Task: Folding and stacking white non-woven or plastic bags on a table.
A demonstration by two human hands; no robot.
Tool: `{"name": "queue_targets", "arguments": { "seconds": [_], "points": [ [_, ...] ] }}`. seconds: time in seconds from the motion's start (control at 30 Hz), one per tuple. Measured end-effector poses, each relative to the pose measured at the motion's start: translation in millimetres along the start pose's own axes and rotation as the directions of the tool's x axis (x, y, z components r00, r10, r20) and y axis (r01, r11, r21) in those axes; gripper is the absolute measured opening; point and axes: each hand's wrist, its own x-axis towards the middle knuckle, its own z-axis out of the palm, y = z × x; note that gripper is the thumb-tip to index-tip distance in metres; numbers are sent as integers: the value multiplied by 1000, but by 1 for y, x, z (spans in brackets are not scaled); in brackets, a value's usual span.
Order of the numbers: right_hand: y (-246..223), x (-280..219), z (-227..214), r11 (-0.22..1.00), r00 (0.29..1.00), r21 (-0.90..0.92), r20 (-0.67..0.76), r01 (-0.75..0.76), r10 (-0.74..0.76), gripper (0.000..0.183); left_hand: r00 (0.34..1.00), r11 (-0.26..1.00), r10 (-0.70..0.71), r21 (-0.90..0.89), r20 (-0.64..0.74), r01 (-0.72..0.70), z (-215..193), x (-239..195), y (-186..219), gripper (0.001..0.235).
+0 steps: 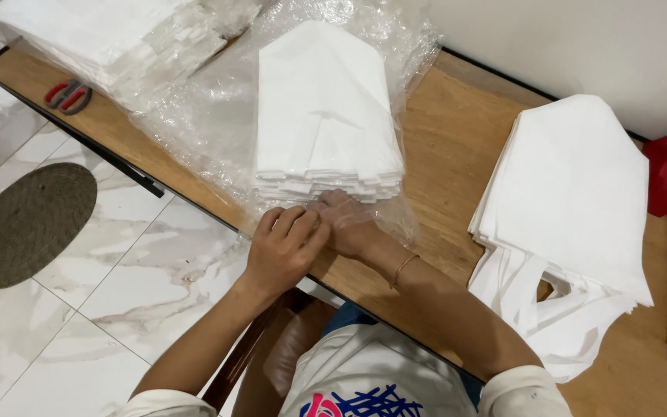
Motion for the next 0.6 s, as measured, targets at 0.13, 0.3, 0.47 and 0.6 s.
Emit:
{"name": "queue_targets", "arguments": {
  "seconds": [0.13,0.3,0.47,0.6],
  "points": [
    [-37,-12,-51,915,992,383,15,-124,128,24,1000,1000,-8,-30,-10,8,1,3,2,8],
    [-28,-16,-68,985,986,-95,-72,140,-148,21,1000,999,-8,-31,-27,7,4,2,5,5],
    [-16,-16,-68,965,986,211,25,154,-163,23,998,980,-8,-199,-55,-3,2,16,24,5],
    [145,-130,167,794,978,601,95,92,-184,24,998,822,-20,-569,-63,-19,-12,41,58,14]
  ]
}}
